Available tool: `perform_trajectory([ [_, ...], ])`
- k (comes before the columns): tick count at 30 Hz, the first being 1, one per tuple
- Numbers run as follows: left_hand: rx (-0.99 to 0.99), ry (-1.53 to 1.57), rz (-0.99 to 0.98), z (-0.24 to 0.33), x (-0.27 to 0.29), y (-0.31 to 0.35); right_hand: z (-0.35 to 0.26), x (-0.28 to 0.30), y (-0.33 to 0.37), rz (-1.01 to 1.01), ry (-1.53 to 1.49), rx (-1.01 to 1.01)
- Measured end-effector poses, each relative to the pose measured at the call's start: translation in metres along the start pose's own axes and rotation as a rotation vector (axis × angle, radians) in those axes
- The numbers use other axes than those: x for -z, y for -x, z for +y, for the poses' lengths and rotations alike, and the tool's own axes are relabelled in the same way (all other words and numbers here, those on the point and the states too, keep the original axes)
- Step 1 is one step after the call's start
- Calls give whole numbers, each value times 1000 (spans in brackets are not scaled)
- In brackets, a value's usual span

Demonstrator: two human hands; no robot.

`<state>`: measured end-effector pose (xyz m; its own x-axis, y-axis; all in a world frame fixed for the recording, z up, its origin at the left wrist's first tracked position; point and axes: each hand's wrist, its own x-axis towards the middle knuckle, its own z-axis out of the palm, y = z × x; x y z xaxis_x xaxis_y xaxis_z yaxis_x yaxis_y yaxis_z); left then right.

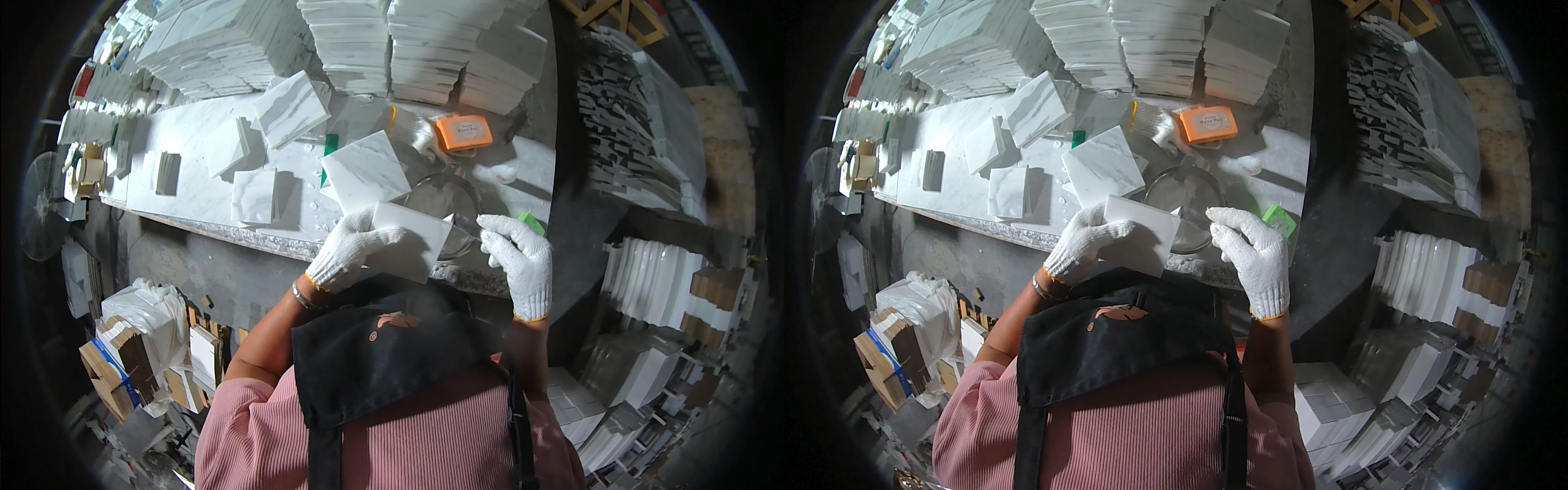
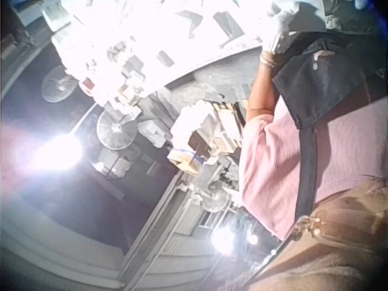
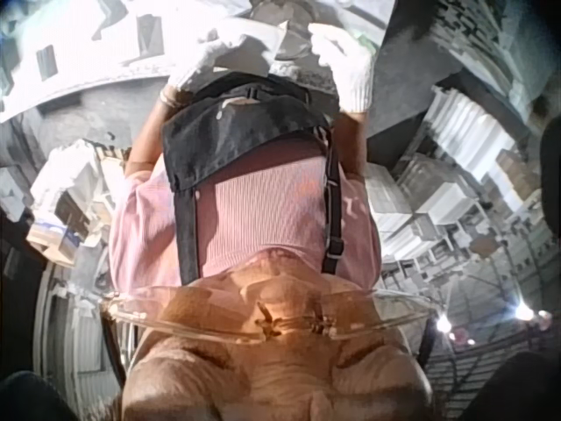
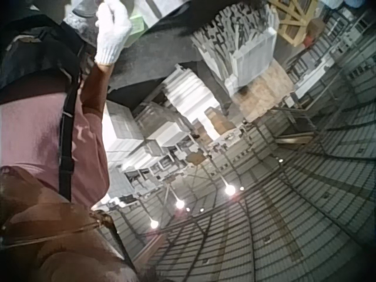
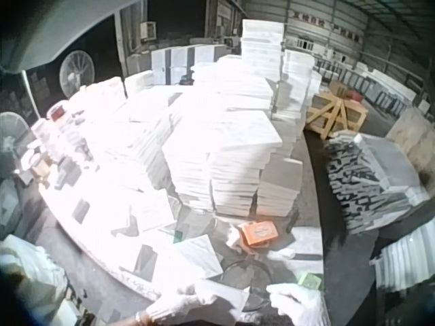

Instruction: The person repeatedly picks up small white rectangular tiles from a table, rubs their edges with a green sanding block, and places them back on the table. The person wears white gloves and a pink shirt while working in a warehouse-like area with stacks of tiles.

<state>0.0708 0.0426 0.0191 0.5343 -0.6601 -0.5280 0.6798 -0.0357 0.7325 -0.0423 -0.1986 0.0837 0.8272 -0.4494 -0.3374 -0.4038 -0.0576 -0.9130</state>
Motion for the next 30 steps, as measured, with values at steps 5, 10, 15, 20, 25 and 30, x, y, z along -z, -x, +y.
perform_trajectory([
  [5,0,13,8,-1,1,0,6,-2,0,-13,44,39],
  [10,17,45,0,2,-1,2,9,-3,-1,-5,171,181],
  [15,9,37,-19,3,0,3,9,-3,1,10,282,322],
  [20,-8,-15,-24,6,0,3,7,-3,1,36,399,489],
  [25,6,29,-32,3,2,2,7,-3,1,46,416,525],
  [30,-23,43,-38,1,3,3,11,-3,4,56,231,301],
])
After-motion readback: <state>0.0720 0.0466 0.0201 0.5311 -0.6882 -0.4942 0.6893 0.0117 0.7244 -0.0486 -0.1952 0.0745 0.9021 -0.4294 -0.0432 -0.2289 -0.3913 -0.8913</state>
